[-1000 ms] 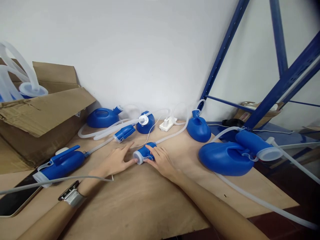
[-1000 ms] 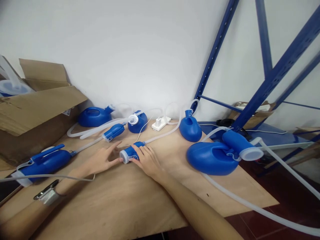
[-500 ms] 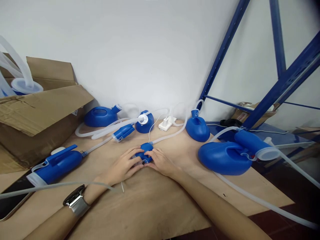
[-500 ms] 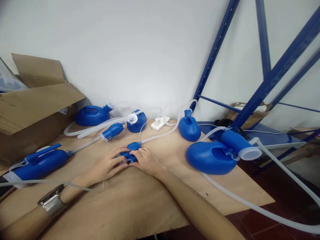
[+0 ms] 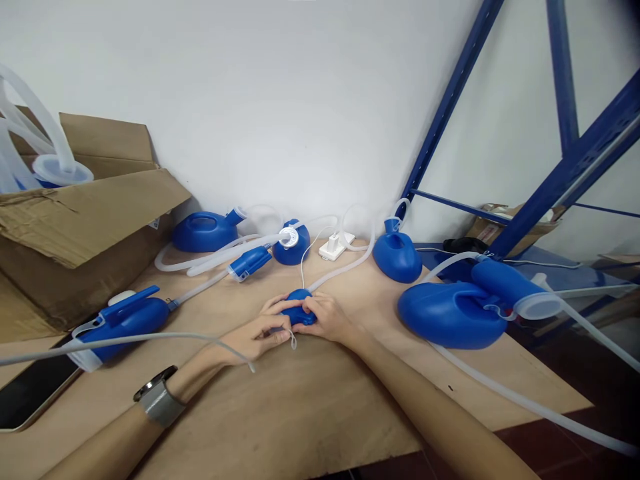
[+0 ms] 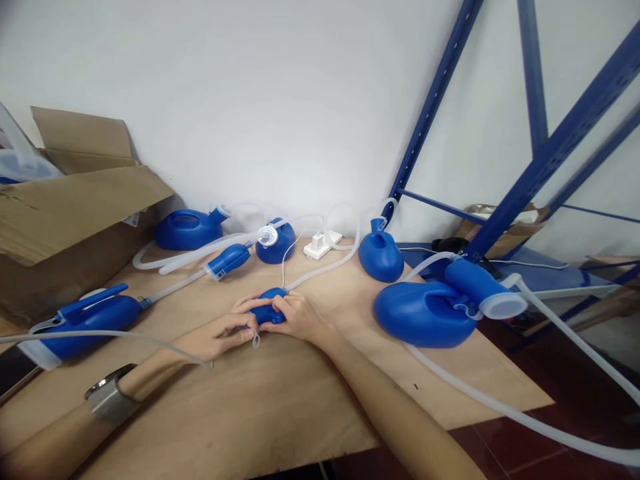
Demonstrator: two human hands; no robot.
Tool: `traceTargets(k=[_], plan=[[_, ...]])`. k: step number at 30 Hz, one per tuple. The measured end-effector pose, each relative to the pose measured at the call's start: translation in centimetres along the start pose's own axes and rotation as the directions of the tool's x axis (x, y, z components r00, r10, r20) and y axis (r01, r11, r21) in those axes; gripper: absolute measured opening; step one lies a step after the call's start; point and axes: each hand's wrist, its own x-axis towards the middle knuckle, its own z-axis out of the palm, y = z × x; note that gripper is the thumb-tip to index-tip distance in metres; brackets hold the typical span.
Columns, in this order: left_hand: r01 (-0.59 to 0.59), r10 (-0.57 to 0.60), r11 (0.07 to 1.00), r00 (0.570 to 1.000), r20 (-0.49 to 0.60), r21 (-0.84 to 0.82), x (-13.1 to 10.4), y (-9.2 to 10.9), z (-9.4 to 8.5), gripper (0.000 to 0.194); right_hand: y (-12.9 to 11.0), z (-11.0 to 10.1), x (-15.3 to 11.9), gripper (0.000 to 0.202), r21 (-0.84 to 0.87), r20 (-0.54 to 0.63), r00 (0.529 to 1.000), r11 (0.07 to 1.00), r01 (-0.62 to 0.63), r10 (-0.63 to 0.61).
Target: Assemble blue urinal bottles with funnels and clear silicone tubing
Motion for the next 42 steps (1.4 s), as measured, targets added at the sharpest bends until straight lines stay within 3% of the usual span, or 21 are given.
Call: traceTargets(k=[5, 9, 11, 13, 17, 20, 22, 24, 26, 29, 32, 35, 42], plan=[[0.074, -0.052, 0.962, 0.995, 0.088, -0.265, -0.6, 0.4, -0.6, 0.045, 0.4, 0.0, 0.0, 0.061, -0.097, -0.06, 0.986, 0.984, 0.152, -0.159], [0.059, -0.051, 0.919, 0.998, 0.029, -0.39, -1.0, 0.4, -1.2, 0.048, 1.8, -1.9, -0.6, 0.064, -0.147, -0.077, 0.995, 0.988, 0.054, -0.066], [0.081, -0.105, 0.956, 0.992, -0.073, -0.281, -0.8, -0.3, -1.5, 0.047, 2.4, -2.9, -1.0, 0.063, -0.191, -0.084, 0.996, 0.982, -0.013, -0.004], [0.194, -0.204, 0.979, 0.955, -0.216, -0.065, -0.4, -1.3, -1.9, 0.044, 2.6, -3.4, -1.2, 0.062, -0.233, -0.114, 0.993, 0.97, -0.061, 0.036], [0.473, -0.352, 0.857, 0.827, -0.438, 0.204, -0.3, -2.9, -3.2, 0.04, 1.8, -3.2, -0.9, 0.058, -0.277, -0.17, 0.983, 0.954, -0.112, 0.066], [0.578, -0.355, 0.754, 0.758, -0.548, 0.311, -1.1, -3.4, -3.8, 0.029, 1.1, -3.2, -0.4, 0.054, -0.268, -0.163, 0.977, 0.947, -0.177, 0.137], [0.609, -0.313, 0.685, 0.741, -0.594, 0.399, -1.5, -3.6, -3.6, 0.027, 0.6, -3.4, -0.1, 0.052, -0.236, -0.155, 0.965, 0.94, -0.245, 0.212], [0.566, -0.208, 0.625, 0.785, -0.584, 0.538, -1.6, -3.8, -3.0, 0.036, 0.0, -3.5, 0.1, 0.057, -0.203, -0.137, 0.949, 0.929, -0.308, 0.285], [0.434, -0.085, 0.619, 0.866, -0.494, 0.654, -1.3, -3.7, -2.1, 0.04, -0.9, -3.3, 0.3, 0.058, -0.185, -0.113, 0.926, 0.908, -0.377, 0.361], [0.203, 0.006, 0.79, 0.941, -0.338, 0.578, -0.5, -2.7, -0.3, 0.031, -2.4, -2.5, 0.3, 0.049, -0.161, -0.073, 0.891, 0.876, -0.454, 0.448], [0.116, -0.003, 0.927, 0.953, -0.302, 0.356, 0.3, -1.7, 1.4, 0.026, -4.0, -1.6, 0.4, 0.042, -0.126, -0.041, 0.901, 0.892, -0.434, 0.432], [0.131, -0.055, 0.967, 0.945, -0.322, 0.22, 0.6, -1.3, 2.2, 0.03, -5.2, -1.1, 0.4, 0.033, -0.13, -0.016, 0.916, 0.908, -0.399, 0.401], [0.114, -0.071, 0.979, 0.968, -0.24, 0.168, 0.2, -0.1, 0.7, 0.027, -4.3, -0.8, 0.1, 0.037, -0.13, -0.009, 0.974, 0.966, -0.224, 0.225]])
